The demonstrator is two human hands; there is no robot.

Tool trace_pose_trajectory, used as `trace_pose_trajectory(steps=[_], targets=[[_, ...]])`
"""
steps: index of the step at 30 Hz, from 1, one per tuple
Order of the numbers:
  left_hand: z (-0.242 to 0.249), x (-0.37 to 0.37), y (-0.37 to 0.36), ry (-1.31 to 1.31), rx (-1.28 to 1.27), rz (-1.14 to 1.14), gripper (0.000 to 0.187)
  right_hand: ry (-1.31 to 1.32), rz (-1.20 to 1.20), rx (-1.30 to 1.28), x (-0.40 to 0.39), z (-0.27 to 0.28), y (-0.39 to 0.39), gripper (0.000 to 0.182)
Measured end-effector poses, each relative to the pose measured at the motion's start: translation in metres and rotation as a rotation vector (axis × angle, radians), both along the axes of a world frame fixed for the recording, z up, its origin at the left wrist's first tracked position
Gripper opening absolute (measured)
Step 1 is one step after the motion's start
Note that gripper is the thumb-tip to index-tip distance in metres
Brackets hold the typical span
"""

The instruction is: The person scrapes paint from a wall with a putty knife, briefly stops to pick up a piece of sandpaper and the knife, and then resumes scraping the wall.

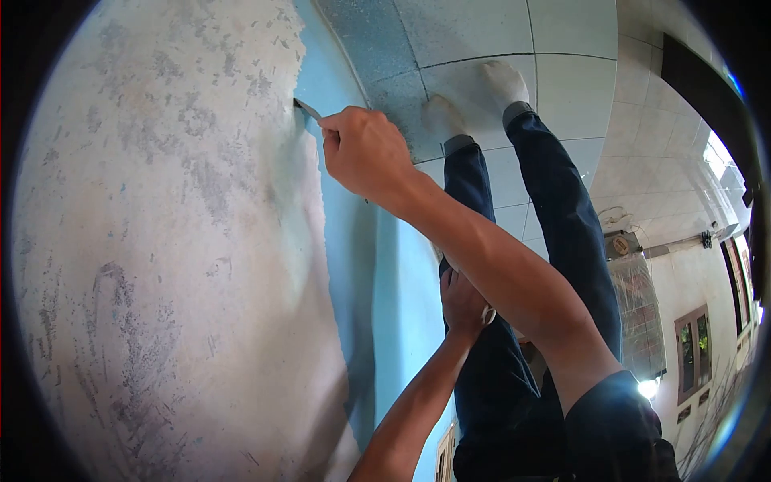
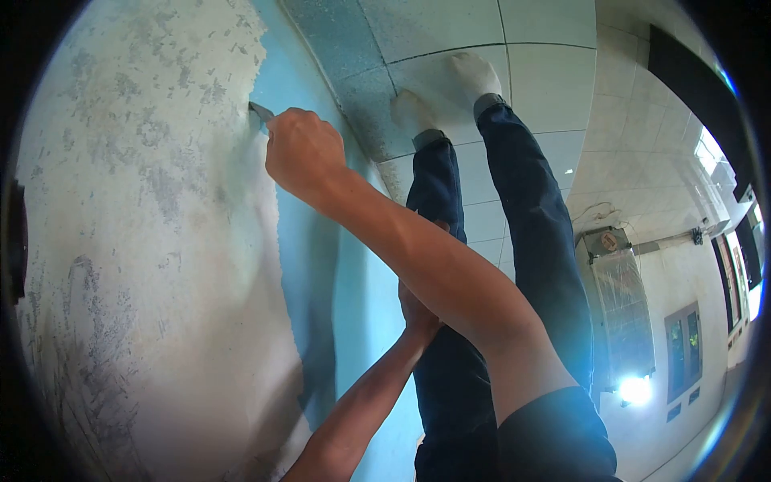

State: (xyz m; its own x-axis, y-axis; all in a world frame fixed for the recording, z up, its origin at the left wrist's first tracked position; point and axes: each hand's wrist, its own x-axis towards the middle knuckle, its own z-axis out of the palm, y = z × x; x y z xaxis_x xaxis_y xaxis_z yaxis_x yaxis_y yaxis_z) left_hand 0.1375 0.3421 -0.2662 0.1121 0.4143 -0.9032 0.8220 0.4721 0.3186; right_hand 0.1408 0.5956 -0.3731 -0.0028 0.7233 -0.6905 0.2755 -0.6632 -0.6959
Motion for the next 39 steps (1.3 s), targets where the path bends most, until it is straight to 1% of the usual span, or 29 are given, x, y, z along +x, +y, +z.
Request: trace_pose_trajectory(steps=[2, 4, 7, 10, 13, 16, 19, 22, 23, 24, 26, 28, 30, 32, 34, 37, 39], targets=[[0.000, 0.002, 0.000, -0.016, 0.028, 0.053, 0.055, 0.015, 0.011, 0.016, 0.003, 0.005, -0.003, 0.022], [-0.002, 0.002, 0.000, -0.044, 0.151, 0.022, 0.056, 0.028, 0.013, 0.056, 0.006, 0.018, -0.012, 0.022], [-0.001, 0.003, 0.000, 0.024, 0.035, -0.155, 0.058, 0.023, -0.002, -0.017, 0.004, 0.001, 0.002, 0.021], [-0.005, 0.001, -0.006, 0.010, 0.028, -0.272, 0.058, 0.049, 0.001, -0.030, 0.006, -0.002, 0.005, 0.021], [-0.001, 0.001, -0.003, -0.048, 0.131, -0.085, 0.059, 0.030, 0.050, 0.044, 0.008, 0.015, -0.012, 0.023], [-0.003, 0.001, -0.006, -0.012, 0.056, -0.075, 0.060, 0.005, -0.031, -0.017, 0.003, 0.001, -0.004, 0.023], [-0.001, 0.003, -0.006, 0.010, 0.008, 0.014, 0.060, 0.035, -0.057, -0.046, 0.003, -0.006, 0.003, 0.022], [-0.001, 0.002, -0.002, -0.007, 0.012, 0.078, 0.060, 0.048, 0.002, 0.035, 0.006, 0.011, -0.014, 0.022], [-0.002, 0.002, -0.002, -0.011, 0.012, 0.083, 0.060, 0.030, -0.025, 0.038, 0.005, 0.009, -0.013, 0.022], [-0.003, 0.001, -0.003, -0.009, -0.001, 0.064, 0.060, 0.011, -0.053, 0.036, 0.003, 0.005, -0.012, 0.022], [-0.001, 0.001, -0.005, 0.002, -0.033, -0.045, 0.061, 0.003, -0.082, 0.003, 0.001, -0.004, -0.010, 0.022], [-0.001, 0.002, 0.000, 0.020, -0.058, -0.226, 0.063, 0.027, -0.086, -0.049, 0.002, -0.012, -0.002, 0.021], [-0.001, 0.003, 0.000, 0.000, 0.028, -0.066, 0.061, 0.029, -0.068, -0.003, 0.002, -0.002, -0.011, 0.021], [-0.003, 0.003, -0.001, -0.016, 0.062, 0.005, 0.059, 0.012, -0.060, 0.024, 0.001, 0.000, -0.014, 0.022], [-0.001, 0.003, 0.002, -0.010, 0.014, -0.055, 0.058, -0.024, -0.065, 0.020, -0.002, -0.004, -0.015, 0.022], [0.002, 0.006, 0.012, 0.044, -0.110, -0.268, 0.057, -0.006, -0.062, -0.158, -0.002, -0.030, 0.006, 0.022], [-0.003, -0.001, -0.001, -0.003, 0.042, -0.220, 0.055, 0.004, -0.089, -0.070, -0.004, -0.023, -0.001, 0.022]])
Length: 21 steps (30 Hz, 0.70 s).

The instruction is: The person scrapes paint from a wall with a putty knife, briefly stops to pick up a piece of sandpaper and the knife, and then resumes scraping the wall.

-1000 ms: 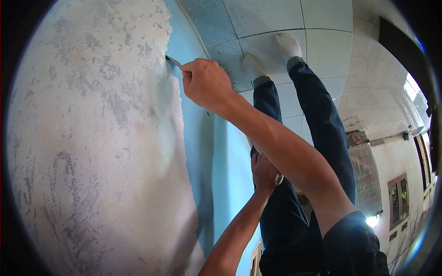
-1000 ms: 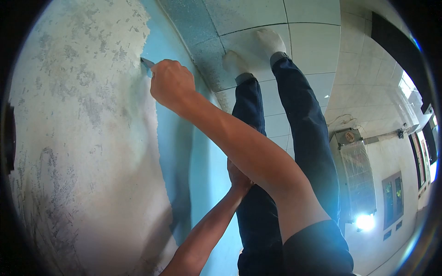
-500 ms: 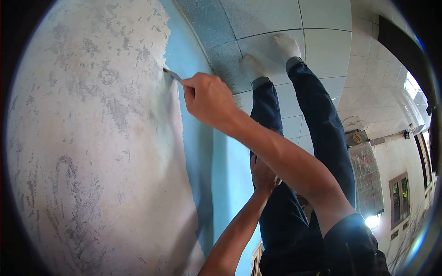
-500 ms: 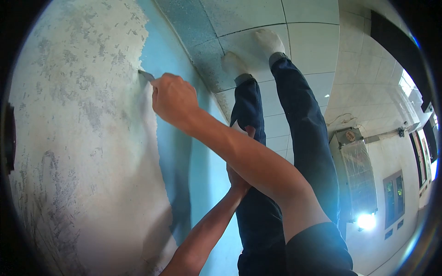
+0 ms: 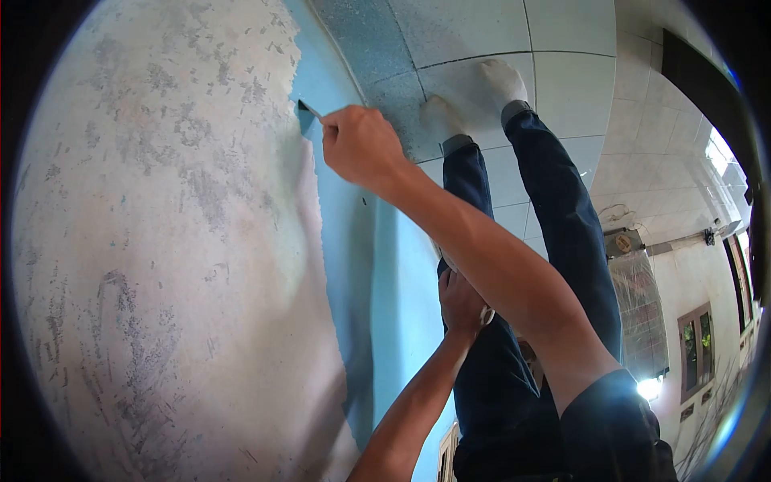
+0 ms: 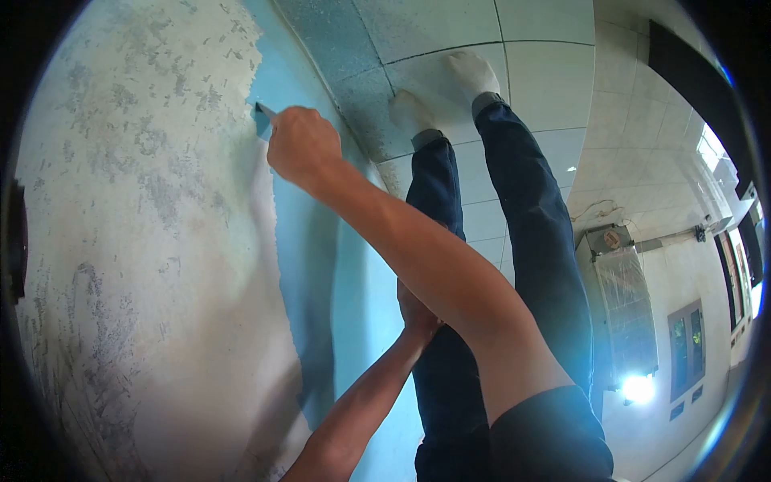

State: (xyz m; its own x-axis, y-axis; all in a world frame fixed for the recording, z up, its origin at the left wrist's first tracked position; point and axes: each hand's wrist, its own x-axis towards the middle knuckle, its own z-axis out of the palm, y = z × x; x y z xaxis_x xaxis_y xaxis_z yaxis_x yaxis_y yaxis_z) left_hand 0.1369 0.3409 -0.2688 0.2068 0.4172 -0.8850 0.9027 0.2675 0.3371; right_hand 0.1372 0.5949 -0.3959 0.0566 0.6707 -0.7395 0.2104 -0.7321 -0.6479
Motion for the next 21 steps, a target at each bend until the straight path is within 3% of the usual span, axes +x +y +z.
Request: trace_pose_trajectory(steps=[4, 7, 10, 13, 16, 19, 21], targets=[[0.004, 0.006, 0.011, -0.014, 0.101, 0.142, 0.051, -0.018, 0.020, 0.161, 0.002, 0.024, -0.020, 0.022], [-0.001, -0.001, 0.000, 0.002, -0.014, -0.061, 0.050, -0.042, 0.019, 0.063, 0.003, 0.010, -0.006, 0.021], [-0.006, -0.003, -0.006, -0.013, -0.014, -0.101, 0.052, 0.000, 0.020, 0.048, 0.006, 0.012, -0.008, 0.022], [0.005, 0.001, 0.011, -0.040, 0.143, 0.125, 0.048, -0.035, 0.005, 0.149, -0.001, 0.024, -0.018, 0.022], [0.001, -0.003, 0.004, -0.015, 0.033, -0.061, 0.047, -0.045, 0.008, 0.083, -0.001, 0.005, -0.008, 0.023], [0.001, -0.006, 0.002, -0.013, -0.021, -0.066, 0.049, 0.012, 0.000, -0.038, 0.000, -0.004, 0.003, 0.023], [0.001, -0.008, 0.002, -0.045, 0.051, -0.012, 0.051, -0.004, 0.008, 0.065, 0.001, 0.007, -0.008, 0.023]])
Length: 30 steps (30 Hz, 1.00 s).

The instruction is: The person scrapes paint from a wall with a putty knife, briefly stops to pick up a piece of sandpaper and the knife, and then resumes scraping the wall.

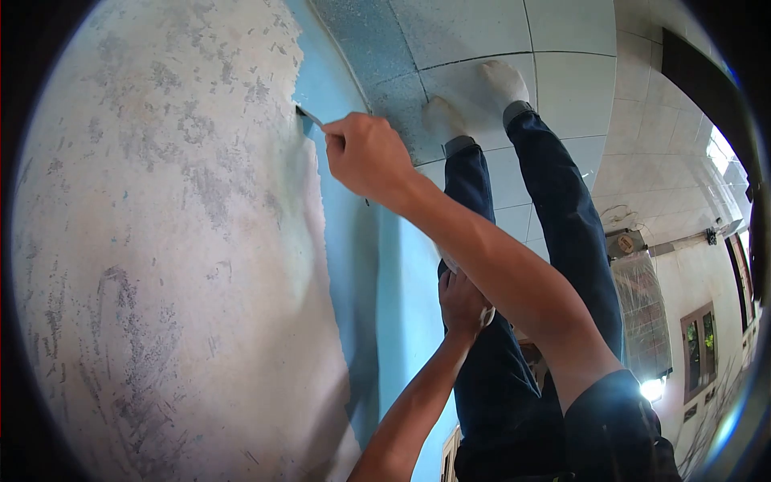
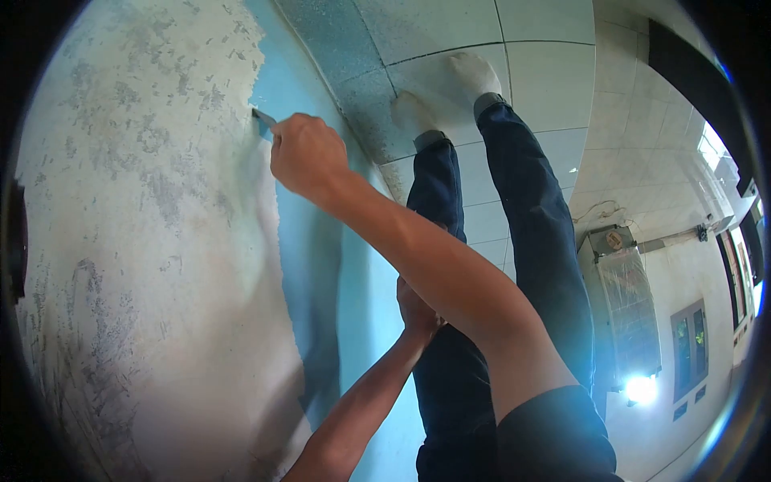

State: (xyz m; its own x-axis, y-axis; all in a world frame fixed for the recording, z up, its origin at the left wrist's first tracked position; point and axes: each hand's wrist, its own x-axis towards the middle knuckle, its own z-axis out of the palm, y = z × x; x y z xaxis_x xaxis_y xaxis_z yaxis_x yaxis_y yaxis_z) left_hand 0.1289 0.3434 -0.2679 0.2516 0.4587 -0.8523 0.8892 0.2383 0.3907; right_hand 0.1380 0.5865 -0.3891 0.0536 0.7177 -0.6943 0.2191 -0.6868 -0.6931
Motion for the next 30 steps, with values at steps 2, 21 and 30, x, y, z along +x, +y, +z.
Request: trace_pose_trajectory(steps=[2, 21, 30], targets=[[0.001, -0.001, -0.002, -0.001, 0.012, 0.025, 0.051, -0.020, 0.001, 0.044, -0.001, 0.003, -0.005, 0.023], [-0.009, 0.004, -0.005, 0.063, 0.024, -0.022, 0.039, -0.011, -0.006, 0.100, 0.003, -0.014, 0.002, 0.022], [-0.004, 0.006, 0.001, 0.014, 0.021, -0.018, 0.039, -0.007, -0.036, 0.029, 0.004, -0.008, 0.008, 0.023]])
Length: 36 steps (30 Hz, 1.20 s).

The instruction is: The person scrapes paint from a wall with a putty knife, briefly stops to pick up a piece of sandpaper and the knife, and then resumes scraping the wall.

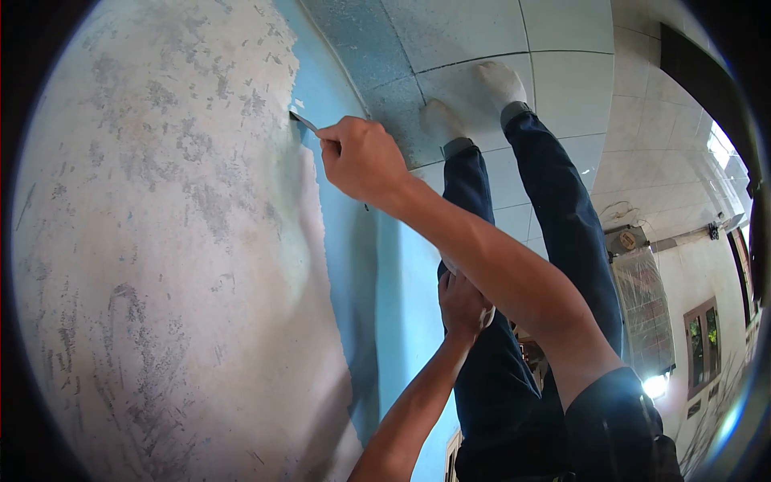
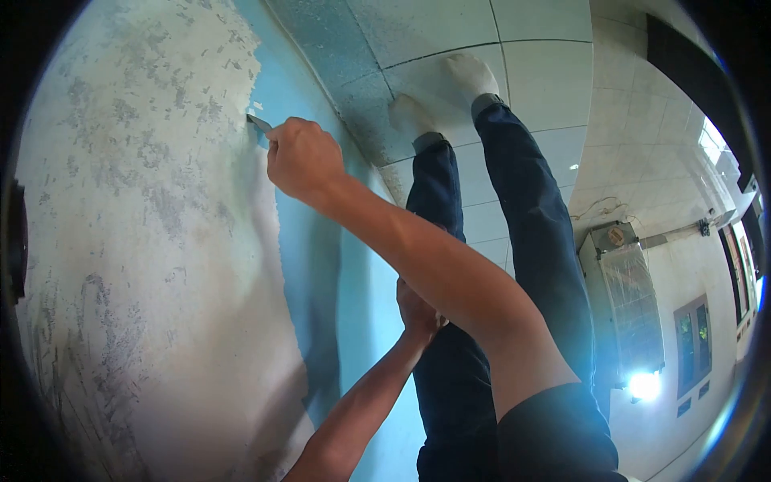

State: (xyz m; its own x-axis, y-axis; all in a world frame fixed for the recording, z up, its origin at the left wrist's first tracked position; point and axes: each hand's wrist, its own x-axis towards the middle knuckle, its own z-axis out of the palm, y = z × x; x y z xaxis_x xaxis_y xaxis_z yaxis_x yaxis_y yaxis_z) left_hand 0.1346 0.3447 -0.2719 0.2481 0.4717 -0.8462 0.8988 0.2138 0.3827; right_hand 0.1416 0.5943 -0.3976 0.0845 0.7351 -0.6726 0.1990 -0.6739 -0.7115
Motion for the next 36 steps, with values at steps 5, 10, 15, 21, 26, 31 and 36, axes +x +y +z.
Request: trace_pose_trajectory(steps=[5, 10, 15, 21, 26, 31, 36], targets=[[0.001, -0.002, -0.004, -0.021, -0.092, 0.063, 0.042, 0.011, 0.031, -0.118, -0.005, -0.013, 0.011, 0.025], [-0.002, 0.001, -0.006, 0.024, -0.070, 0.002, 0.044, 0.014, 0.077, -0.024, -0.001, 0.000, 0.003, 0.026], [0.001, 0.002, -0.001, 0.006, -0.072, 0.011, 0.044, 0.052, 0.073, -0.189, 0.000, -0.017, 0.024, 0.025], [0.000, 0.003, 0.002, 0.028, -0.106, -0.071, 0.042, 0.022, 0.033, -0.021, 0.001, 0.003, 0.004, 0.024], [-0.001, 0.001, -0.002, -0.006, -0.030, -0.004, 0.043, 0.017, 0.038, -0.083, 0.003, -0.001, 0.015, 0.024], [0.000, 0.002, -0.004, 0.023, -0.138, 0.222, 0.042, -0.018, 0.017, -0.003, -0.003, 0.004, 0.006, 0.026], [0.000, -0.001, 0.000, 0.007, -0.106, 0.006, 0.041, 0.028, 0.041, -0.087, -0.003, -0.007, 0.018, 0.025]])
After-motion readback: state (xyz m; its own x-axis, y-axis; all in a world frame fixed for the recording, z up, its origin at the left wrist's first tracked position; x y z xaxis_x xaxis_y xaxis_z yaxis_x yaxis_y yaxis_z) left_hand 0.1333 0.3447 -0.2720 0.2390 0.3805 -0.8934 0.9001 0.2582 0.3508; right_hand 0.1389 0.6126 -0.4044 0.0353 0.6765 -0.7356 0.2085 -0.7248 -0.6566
